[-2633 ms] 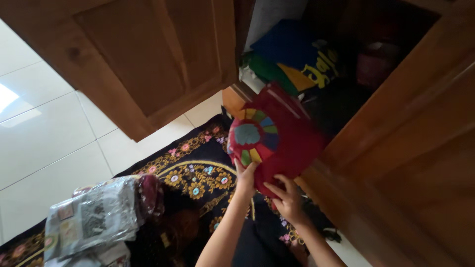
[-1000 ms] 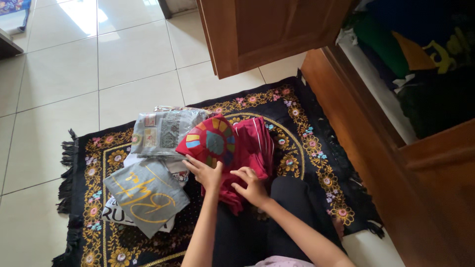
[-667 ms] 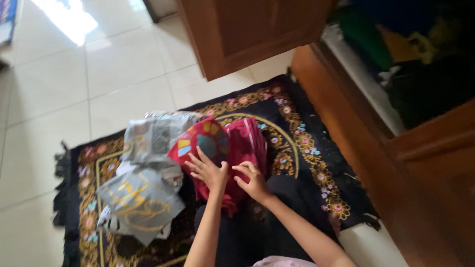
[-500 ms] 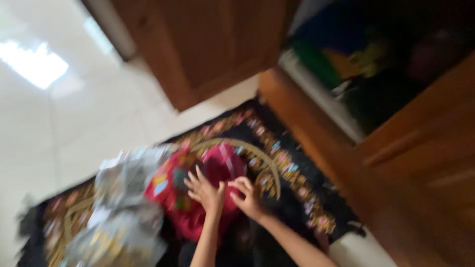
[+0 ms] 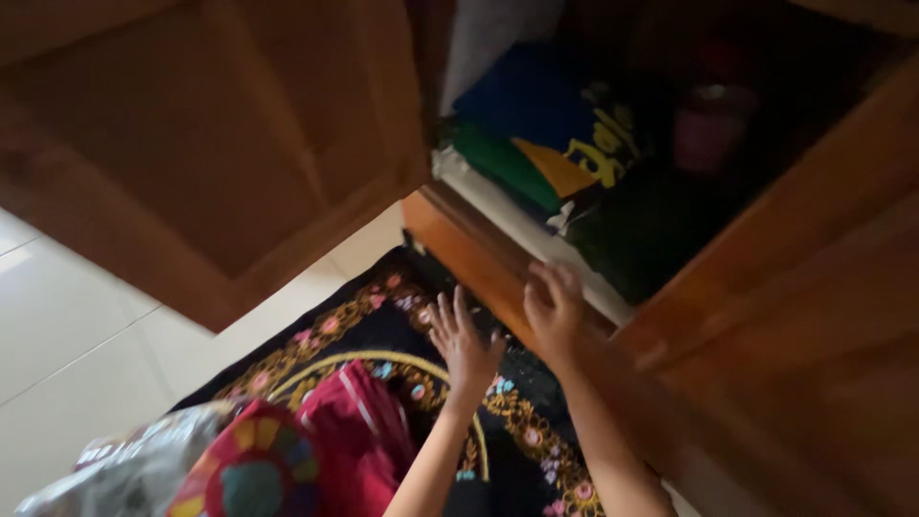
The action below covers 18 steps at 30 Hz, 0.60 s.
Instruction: The person sits on a rug and removes various folded clothes from a wooden cabinet, placing them on the floor. They then fold a red t-shirt and a blue t-shirt by hand and place them on the pile.
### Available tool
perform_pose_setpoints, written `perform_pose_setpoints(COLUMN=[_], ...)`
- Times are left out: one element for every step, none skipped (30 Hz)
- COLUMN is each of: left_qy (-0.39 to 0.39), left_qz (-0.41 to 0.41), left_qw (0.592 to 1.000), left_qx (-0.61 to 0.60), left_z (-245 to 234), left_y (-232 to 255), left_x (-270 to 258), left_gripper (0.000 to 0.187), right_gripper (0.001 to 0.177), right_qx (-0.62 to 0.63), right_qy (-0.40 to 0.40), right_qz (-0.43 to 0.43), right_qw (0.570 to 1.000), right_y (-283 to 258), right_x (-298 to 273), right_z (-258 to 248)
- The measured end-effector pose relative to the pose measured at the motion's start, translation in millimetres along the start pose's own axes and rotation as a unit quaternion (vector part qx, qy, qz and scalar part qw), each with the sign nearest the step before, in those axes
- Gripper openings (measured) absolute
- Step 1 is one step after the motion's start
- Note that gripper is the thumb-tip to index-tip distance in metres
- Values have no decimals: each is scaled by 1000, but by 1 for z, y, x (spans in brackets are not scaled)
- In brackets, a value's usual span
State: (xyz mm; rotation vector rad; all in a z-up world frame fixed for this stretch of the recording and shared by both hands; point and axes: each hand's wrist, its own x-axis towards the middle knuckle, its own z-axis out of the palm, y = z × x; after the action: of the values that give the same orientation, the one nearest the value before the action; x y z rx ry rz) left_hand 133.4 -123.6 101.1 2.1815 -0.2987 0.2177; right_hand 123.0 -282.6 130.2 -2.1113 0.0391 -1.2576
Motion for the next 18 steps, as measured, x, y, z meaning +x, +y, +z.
perform_pose_setpoints(left_qy=[-15,-27,-38,-36,-34,-32,-38,-44,-50,-53,-55,-53,-71,-87,-104,-106,-107,-112], left_qz=[16,33,51,70,88,105,106,104,101,102,103,107,98,90,82,81,81,77], left_qw=[1000,999,997,996,994,993,992,992,992,991,990,989,988,987,986,986,987,987], left_qx=[-14,-31,-48,-48,-48,-51,-55,-60,-64,-73,-83,-89,-93,-96,-99,-96,-94,-90], left_z=[9,17,24,32,40,47,54,61,67,71,75,76,76,76,76,75,73,71], left_y=[9,17,24,29,34,38,42,44,47,49,52,53,52,51,51,49,46,44], left_x=[12,29,46,60,73,83,94,101,104,107,107,112,116,121,125,130,135,137], left_gripper=[106,105,104,103,101,100,97,94,91,91,90,90,88,85,82,81,79,78], right_gripper=[30,33,36,39,46,53,60,66,72,78,84,90,96,96,96,96,88,81], right_qx=[11,4,-3,-9,-52,-96,-141,-167,-194,-216,-235,-249,-263,-273,-284,-291,-279,-267], right_qy=[14,27,41,51,62,71,80,80,80,80,53,28,4,-17,-37,-56,-54,-54], right_qz=[-6,6,17,31,37,42,46,53,59,63,78,90,101,87,74,61,60,62], right_qw=[1000,1000,999,998,996,992,986,981,976,971,968,964,960,958,955,953,957,960], right_y=[12,21,30,38,47,54,62,71,81,89,97,107,117,127,136,144,151,154], right_x=[18,40,60,76,91,105,117,129,140,148,153,160,167,170,171,171,173,169], right_z=[-3,-2,-1,-1,2,2,4,5,7,12,14,19,22,27,30,35,37,37])
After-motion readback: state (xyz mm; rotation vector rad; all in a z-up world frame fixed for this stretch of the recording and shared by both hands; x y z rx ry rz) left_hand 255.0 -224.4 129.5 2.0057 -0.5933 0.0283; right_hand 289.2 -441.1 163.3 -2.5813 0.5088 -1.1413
